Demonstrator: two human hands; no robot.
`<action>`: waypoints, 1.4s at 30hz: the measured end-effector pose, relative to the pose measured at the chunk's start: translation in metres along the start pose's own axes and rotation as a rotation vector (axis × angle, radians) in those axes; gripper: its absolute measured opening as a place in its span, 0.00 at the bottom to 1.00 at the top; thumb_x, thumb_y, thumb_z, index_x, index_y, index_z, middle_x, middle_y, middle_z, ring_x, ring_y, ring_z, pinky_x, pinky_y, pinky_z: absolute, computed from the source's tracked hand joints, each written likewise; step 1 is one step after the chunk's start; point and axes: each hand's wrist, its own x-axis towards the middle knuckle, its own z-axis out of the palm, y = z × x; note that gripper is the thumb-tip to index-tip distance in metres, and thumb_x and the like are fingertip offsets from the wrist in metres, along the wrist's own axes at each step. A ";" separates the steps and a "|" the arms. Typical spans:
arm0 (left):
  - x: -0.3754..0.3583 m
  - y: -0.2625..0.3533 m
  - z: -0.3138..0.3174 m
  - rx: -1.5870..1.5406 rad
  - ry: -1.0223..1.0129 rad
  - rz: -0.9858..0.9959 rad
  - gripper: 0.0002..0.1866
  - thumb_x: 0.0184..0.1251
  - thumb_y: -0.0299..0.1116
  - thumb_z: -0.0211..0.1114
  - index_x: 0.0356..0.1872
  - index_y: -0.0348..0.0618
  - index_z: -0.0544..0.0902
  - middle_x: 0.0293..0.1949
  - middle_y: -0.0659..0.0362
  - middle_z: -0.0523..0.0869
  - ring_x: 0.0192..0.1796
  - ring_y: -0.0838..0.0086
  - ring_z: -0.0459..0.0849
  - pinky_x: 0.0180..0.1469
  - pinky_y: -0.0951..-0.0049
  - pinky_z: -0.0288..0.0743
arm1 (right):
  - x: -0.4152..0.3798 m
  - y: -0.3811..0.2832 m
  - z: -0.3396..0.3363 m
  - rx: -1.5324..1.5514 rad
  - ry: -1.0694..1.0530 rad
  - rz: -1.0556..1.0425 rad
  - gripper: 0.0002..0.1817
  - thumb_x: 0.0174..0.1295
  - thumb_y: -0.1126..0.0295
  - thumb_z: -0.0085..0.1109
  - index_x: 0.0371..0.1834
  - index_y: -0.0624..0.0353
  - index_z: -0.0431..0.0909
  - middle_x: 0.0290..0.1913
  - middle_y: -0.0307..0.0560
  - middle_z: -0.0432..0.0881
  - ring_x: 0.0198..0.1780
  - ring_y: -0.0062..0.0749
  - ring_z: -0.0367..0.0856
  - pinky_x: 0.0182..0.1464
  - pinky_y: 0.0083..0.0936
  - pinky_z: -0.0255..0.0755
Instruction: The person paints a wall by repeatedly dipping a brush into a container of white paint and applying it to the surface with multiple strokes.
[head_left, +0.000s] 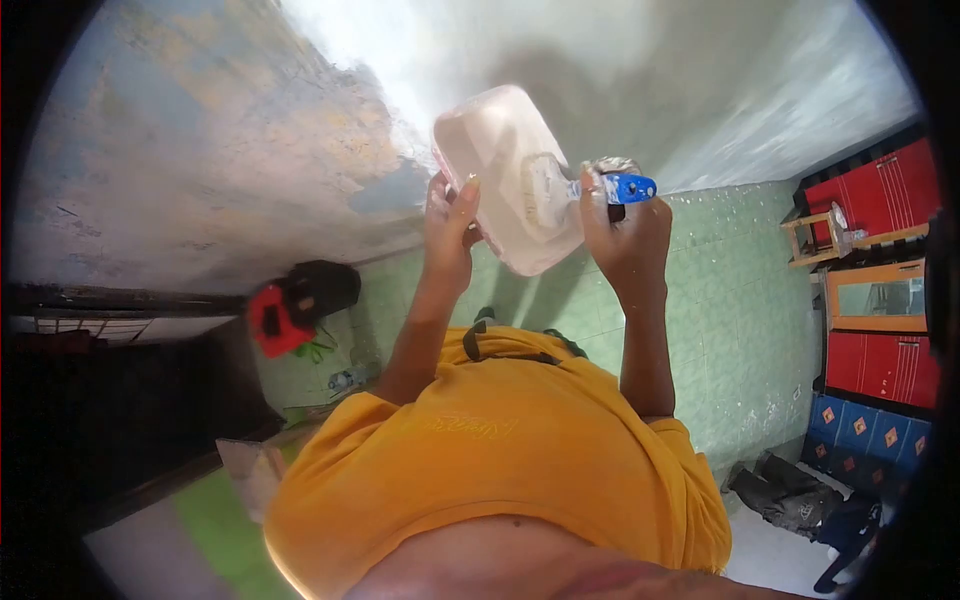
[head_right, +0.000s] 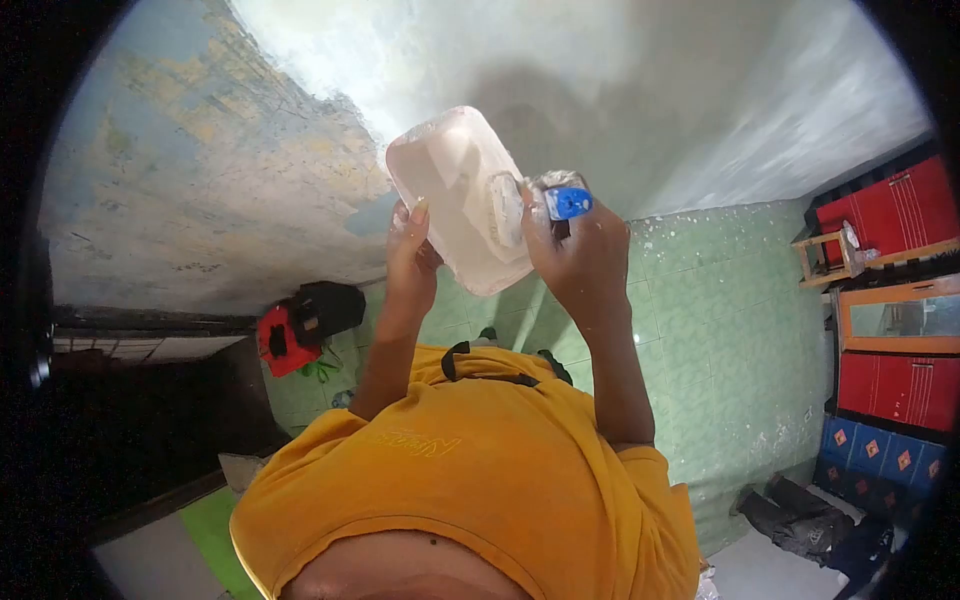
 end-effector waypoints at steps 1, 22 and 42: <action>0.002 0.000 -0.006 0.002 0.009 -0.019 0.31 0.69 0.46 0.59 0.64 0.36 0.61 0.54 0.54 0.77 0.52 0.74 0.81 0.44 0.76 0.79 | 0.000 0.005 0.005 -0.054 -0.068 0.029 0.06 0.60 0.71 0.62 0.33 0.63 0.80 0.23 0.48 0.82 0.21 0.39 0.81 0.24 0.29 0.70; 0.011 0.008 -0.010 0.004 0.171 -0.094 0.33 0.65 0.49 0.64 0.63 0.39 0.63 0.50 0.55 0.78 0.47 0.75 0.81 0.40 0.76 0.78 | 0.022 0.065 0.033 0.478 0.374 0.365 0.14 0.68 0.71 0.55 0.23 0.62 0.74 0.19 0.30 0.72 0.20 0.11 0.67 0.21 0.17 0.59; 0.003 0.010 -0.027 0.050 0.297 -0.089 0.28 0.69 0.49 0.60 0.62 0.44 0.66 0.55 0.59 0.78 0.57 0.73 0.79 0.51 0.67 0.77 | 0.057 0.113 0.053 1.110 -0.056 0.693 0.12 0.63 0.74 0.62 0.49 0.54 0.75 0.42 0.40 0.84 0.39 0.25 0.85 0.39 0.23 0.82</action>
